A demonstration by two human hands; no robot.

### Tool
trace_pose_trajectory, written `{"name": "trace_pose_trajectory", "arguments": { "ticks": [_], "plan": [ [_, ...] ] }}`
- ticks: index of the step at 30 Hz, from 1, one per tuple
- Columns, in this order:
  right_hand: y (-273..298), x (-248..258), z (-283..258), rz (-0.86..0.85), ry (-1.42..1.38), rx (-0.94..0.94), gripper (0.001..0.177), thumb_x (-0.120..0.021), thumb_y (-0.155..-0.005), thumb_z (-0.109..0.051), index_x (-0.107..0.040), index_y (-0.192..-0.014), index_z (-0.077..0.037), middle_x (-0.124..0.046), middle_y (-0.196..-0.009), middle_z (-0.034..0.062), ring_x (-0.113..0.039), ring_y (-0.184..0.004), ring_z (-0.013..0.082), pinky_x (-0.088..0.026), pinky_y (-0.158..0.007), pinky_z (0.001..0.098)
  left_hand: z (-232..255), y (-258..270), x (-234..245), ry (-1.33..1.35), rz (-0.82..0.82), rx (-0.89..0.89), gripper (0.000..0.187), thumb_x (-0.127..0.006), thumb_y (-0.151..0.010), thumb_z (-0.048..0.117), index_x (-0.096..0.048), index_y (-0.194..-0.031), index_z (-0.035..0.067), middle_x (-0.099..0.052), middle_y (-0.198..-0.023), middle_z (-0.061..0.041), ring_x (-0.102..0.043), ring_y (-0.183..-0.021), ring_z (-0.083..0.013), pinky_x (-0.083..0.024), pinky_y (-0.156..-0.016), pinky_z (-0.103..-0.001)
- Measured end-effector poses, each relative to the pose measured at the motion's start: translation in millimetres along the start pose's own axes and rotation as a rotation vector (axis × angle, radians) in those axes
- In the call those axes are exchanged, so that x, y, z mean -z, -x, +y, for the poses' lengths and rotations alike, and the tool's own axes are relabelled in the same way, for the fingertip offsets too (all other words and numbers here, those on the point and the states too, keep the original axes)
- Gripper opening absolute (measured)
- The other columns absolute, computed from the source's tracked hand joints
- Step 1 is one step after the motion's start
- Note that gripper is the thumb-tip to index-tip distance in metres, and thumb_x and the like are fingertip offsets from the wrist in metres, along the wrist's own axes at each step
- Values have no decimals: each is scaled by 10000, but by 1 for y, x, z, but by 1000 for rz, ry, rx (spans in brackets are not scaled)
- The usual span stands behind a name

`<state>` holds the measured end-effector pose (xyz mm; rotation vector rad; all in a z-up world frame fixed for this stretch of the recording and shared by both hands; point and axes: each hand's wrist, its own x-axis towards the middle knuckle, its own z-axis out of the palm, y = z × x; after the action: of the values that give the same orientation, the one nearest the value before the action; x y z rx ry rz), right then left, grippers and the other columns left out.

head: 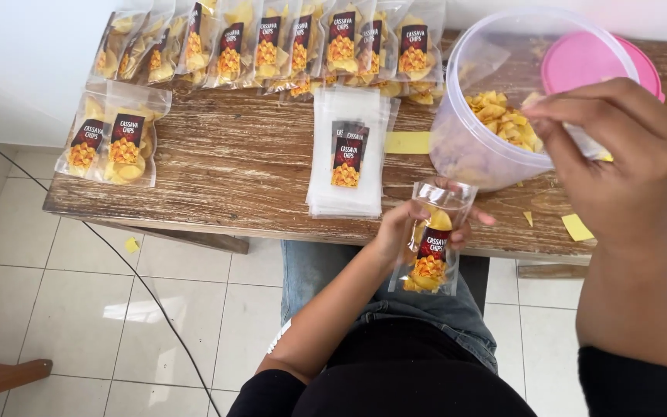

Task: Manually filling small plastic bags with cassava chips from a large container

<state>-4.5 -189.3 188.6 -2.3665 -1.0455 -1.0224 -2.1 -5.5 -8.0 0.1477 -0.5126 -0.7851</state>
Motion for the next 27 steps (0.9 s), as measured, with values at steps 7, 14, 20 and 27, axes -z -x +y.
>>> {"name": "trace_pose_trajectory", "arguments": {
  "ticks": [7, 14, 20, 27],
  "plan": [
    [31, -16, 53, 23, 89, -170, 167, -894, -1191, 256, -825, -1320, 175, -782, -1246, 269, -711, -1182, 417, -555, -1077, 490, 1, -1, 1, -14, 35, 11, 553, -562, -917, 280, -481, -1375, -18, -611, -1351, -332, -593, -885, -250, -486, -779, -357],
    [35, -14, 49, 85, -102, -295, 464, -717, -1218, 412, -547, -1570, 163, -492, -1322, 285, -631, -1274, 471, -594, -1010, 512, 0, 0, -4, 4, 227, -56, 246, -562, -899, 298, -566, -1037, 95, -597, -1355, -332, -608, -897, -245, -494, -794, -360],
    [46, -34, 54, 375, -107, -144, 306, -626, -1187, 301, -521, -1446, 177, -674, -1088, 410, -734, -874, 498, -596, -788, 508, -4, 0, -9, -62, 239, -79, 575, -542, -983, 302, -489, -1441, -42, -589, -1424, -292, -677, -1054, -285, -514, -898, -390],
    [43, -50, 66, 701, -31, 9, 343, -463, -1036, -35, -464, -1377, 6, -509, -1276, 250, -539, -1207, 408, -522, -1003, 555, -6, -10, -17, -247, 218, 10, 632, -573, -991, 319, -478, -1456, -99, -641, -1369, -267, -697, -1156, -320, -531, -989, -420]
  ]
}}
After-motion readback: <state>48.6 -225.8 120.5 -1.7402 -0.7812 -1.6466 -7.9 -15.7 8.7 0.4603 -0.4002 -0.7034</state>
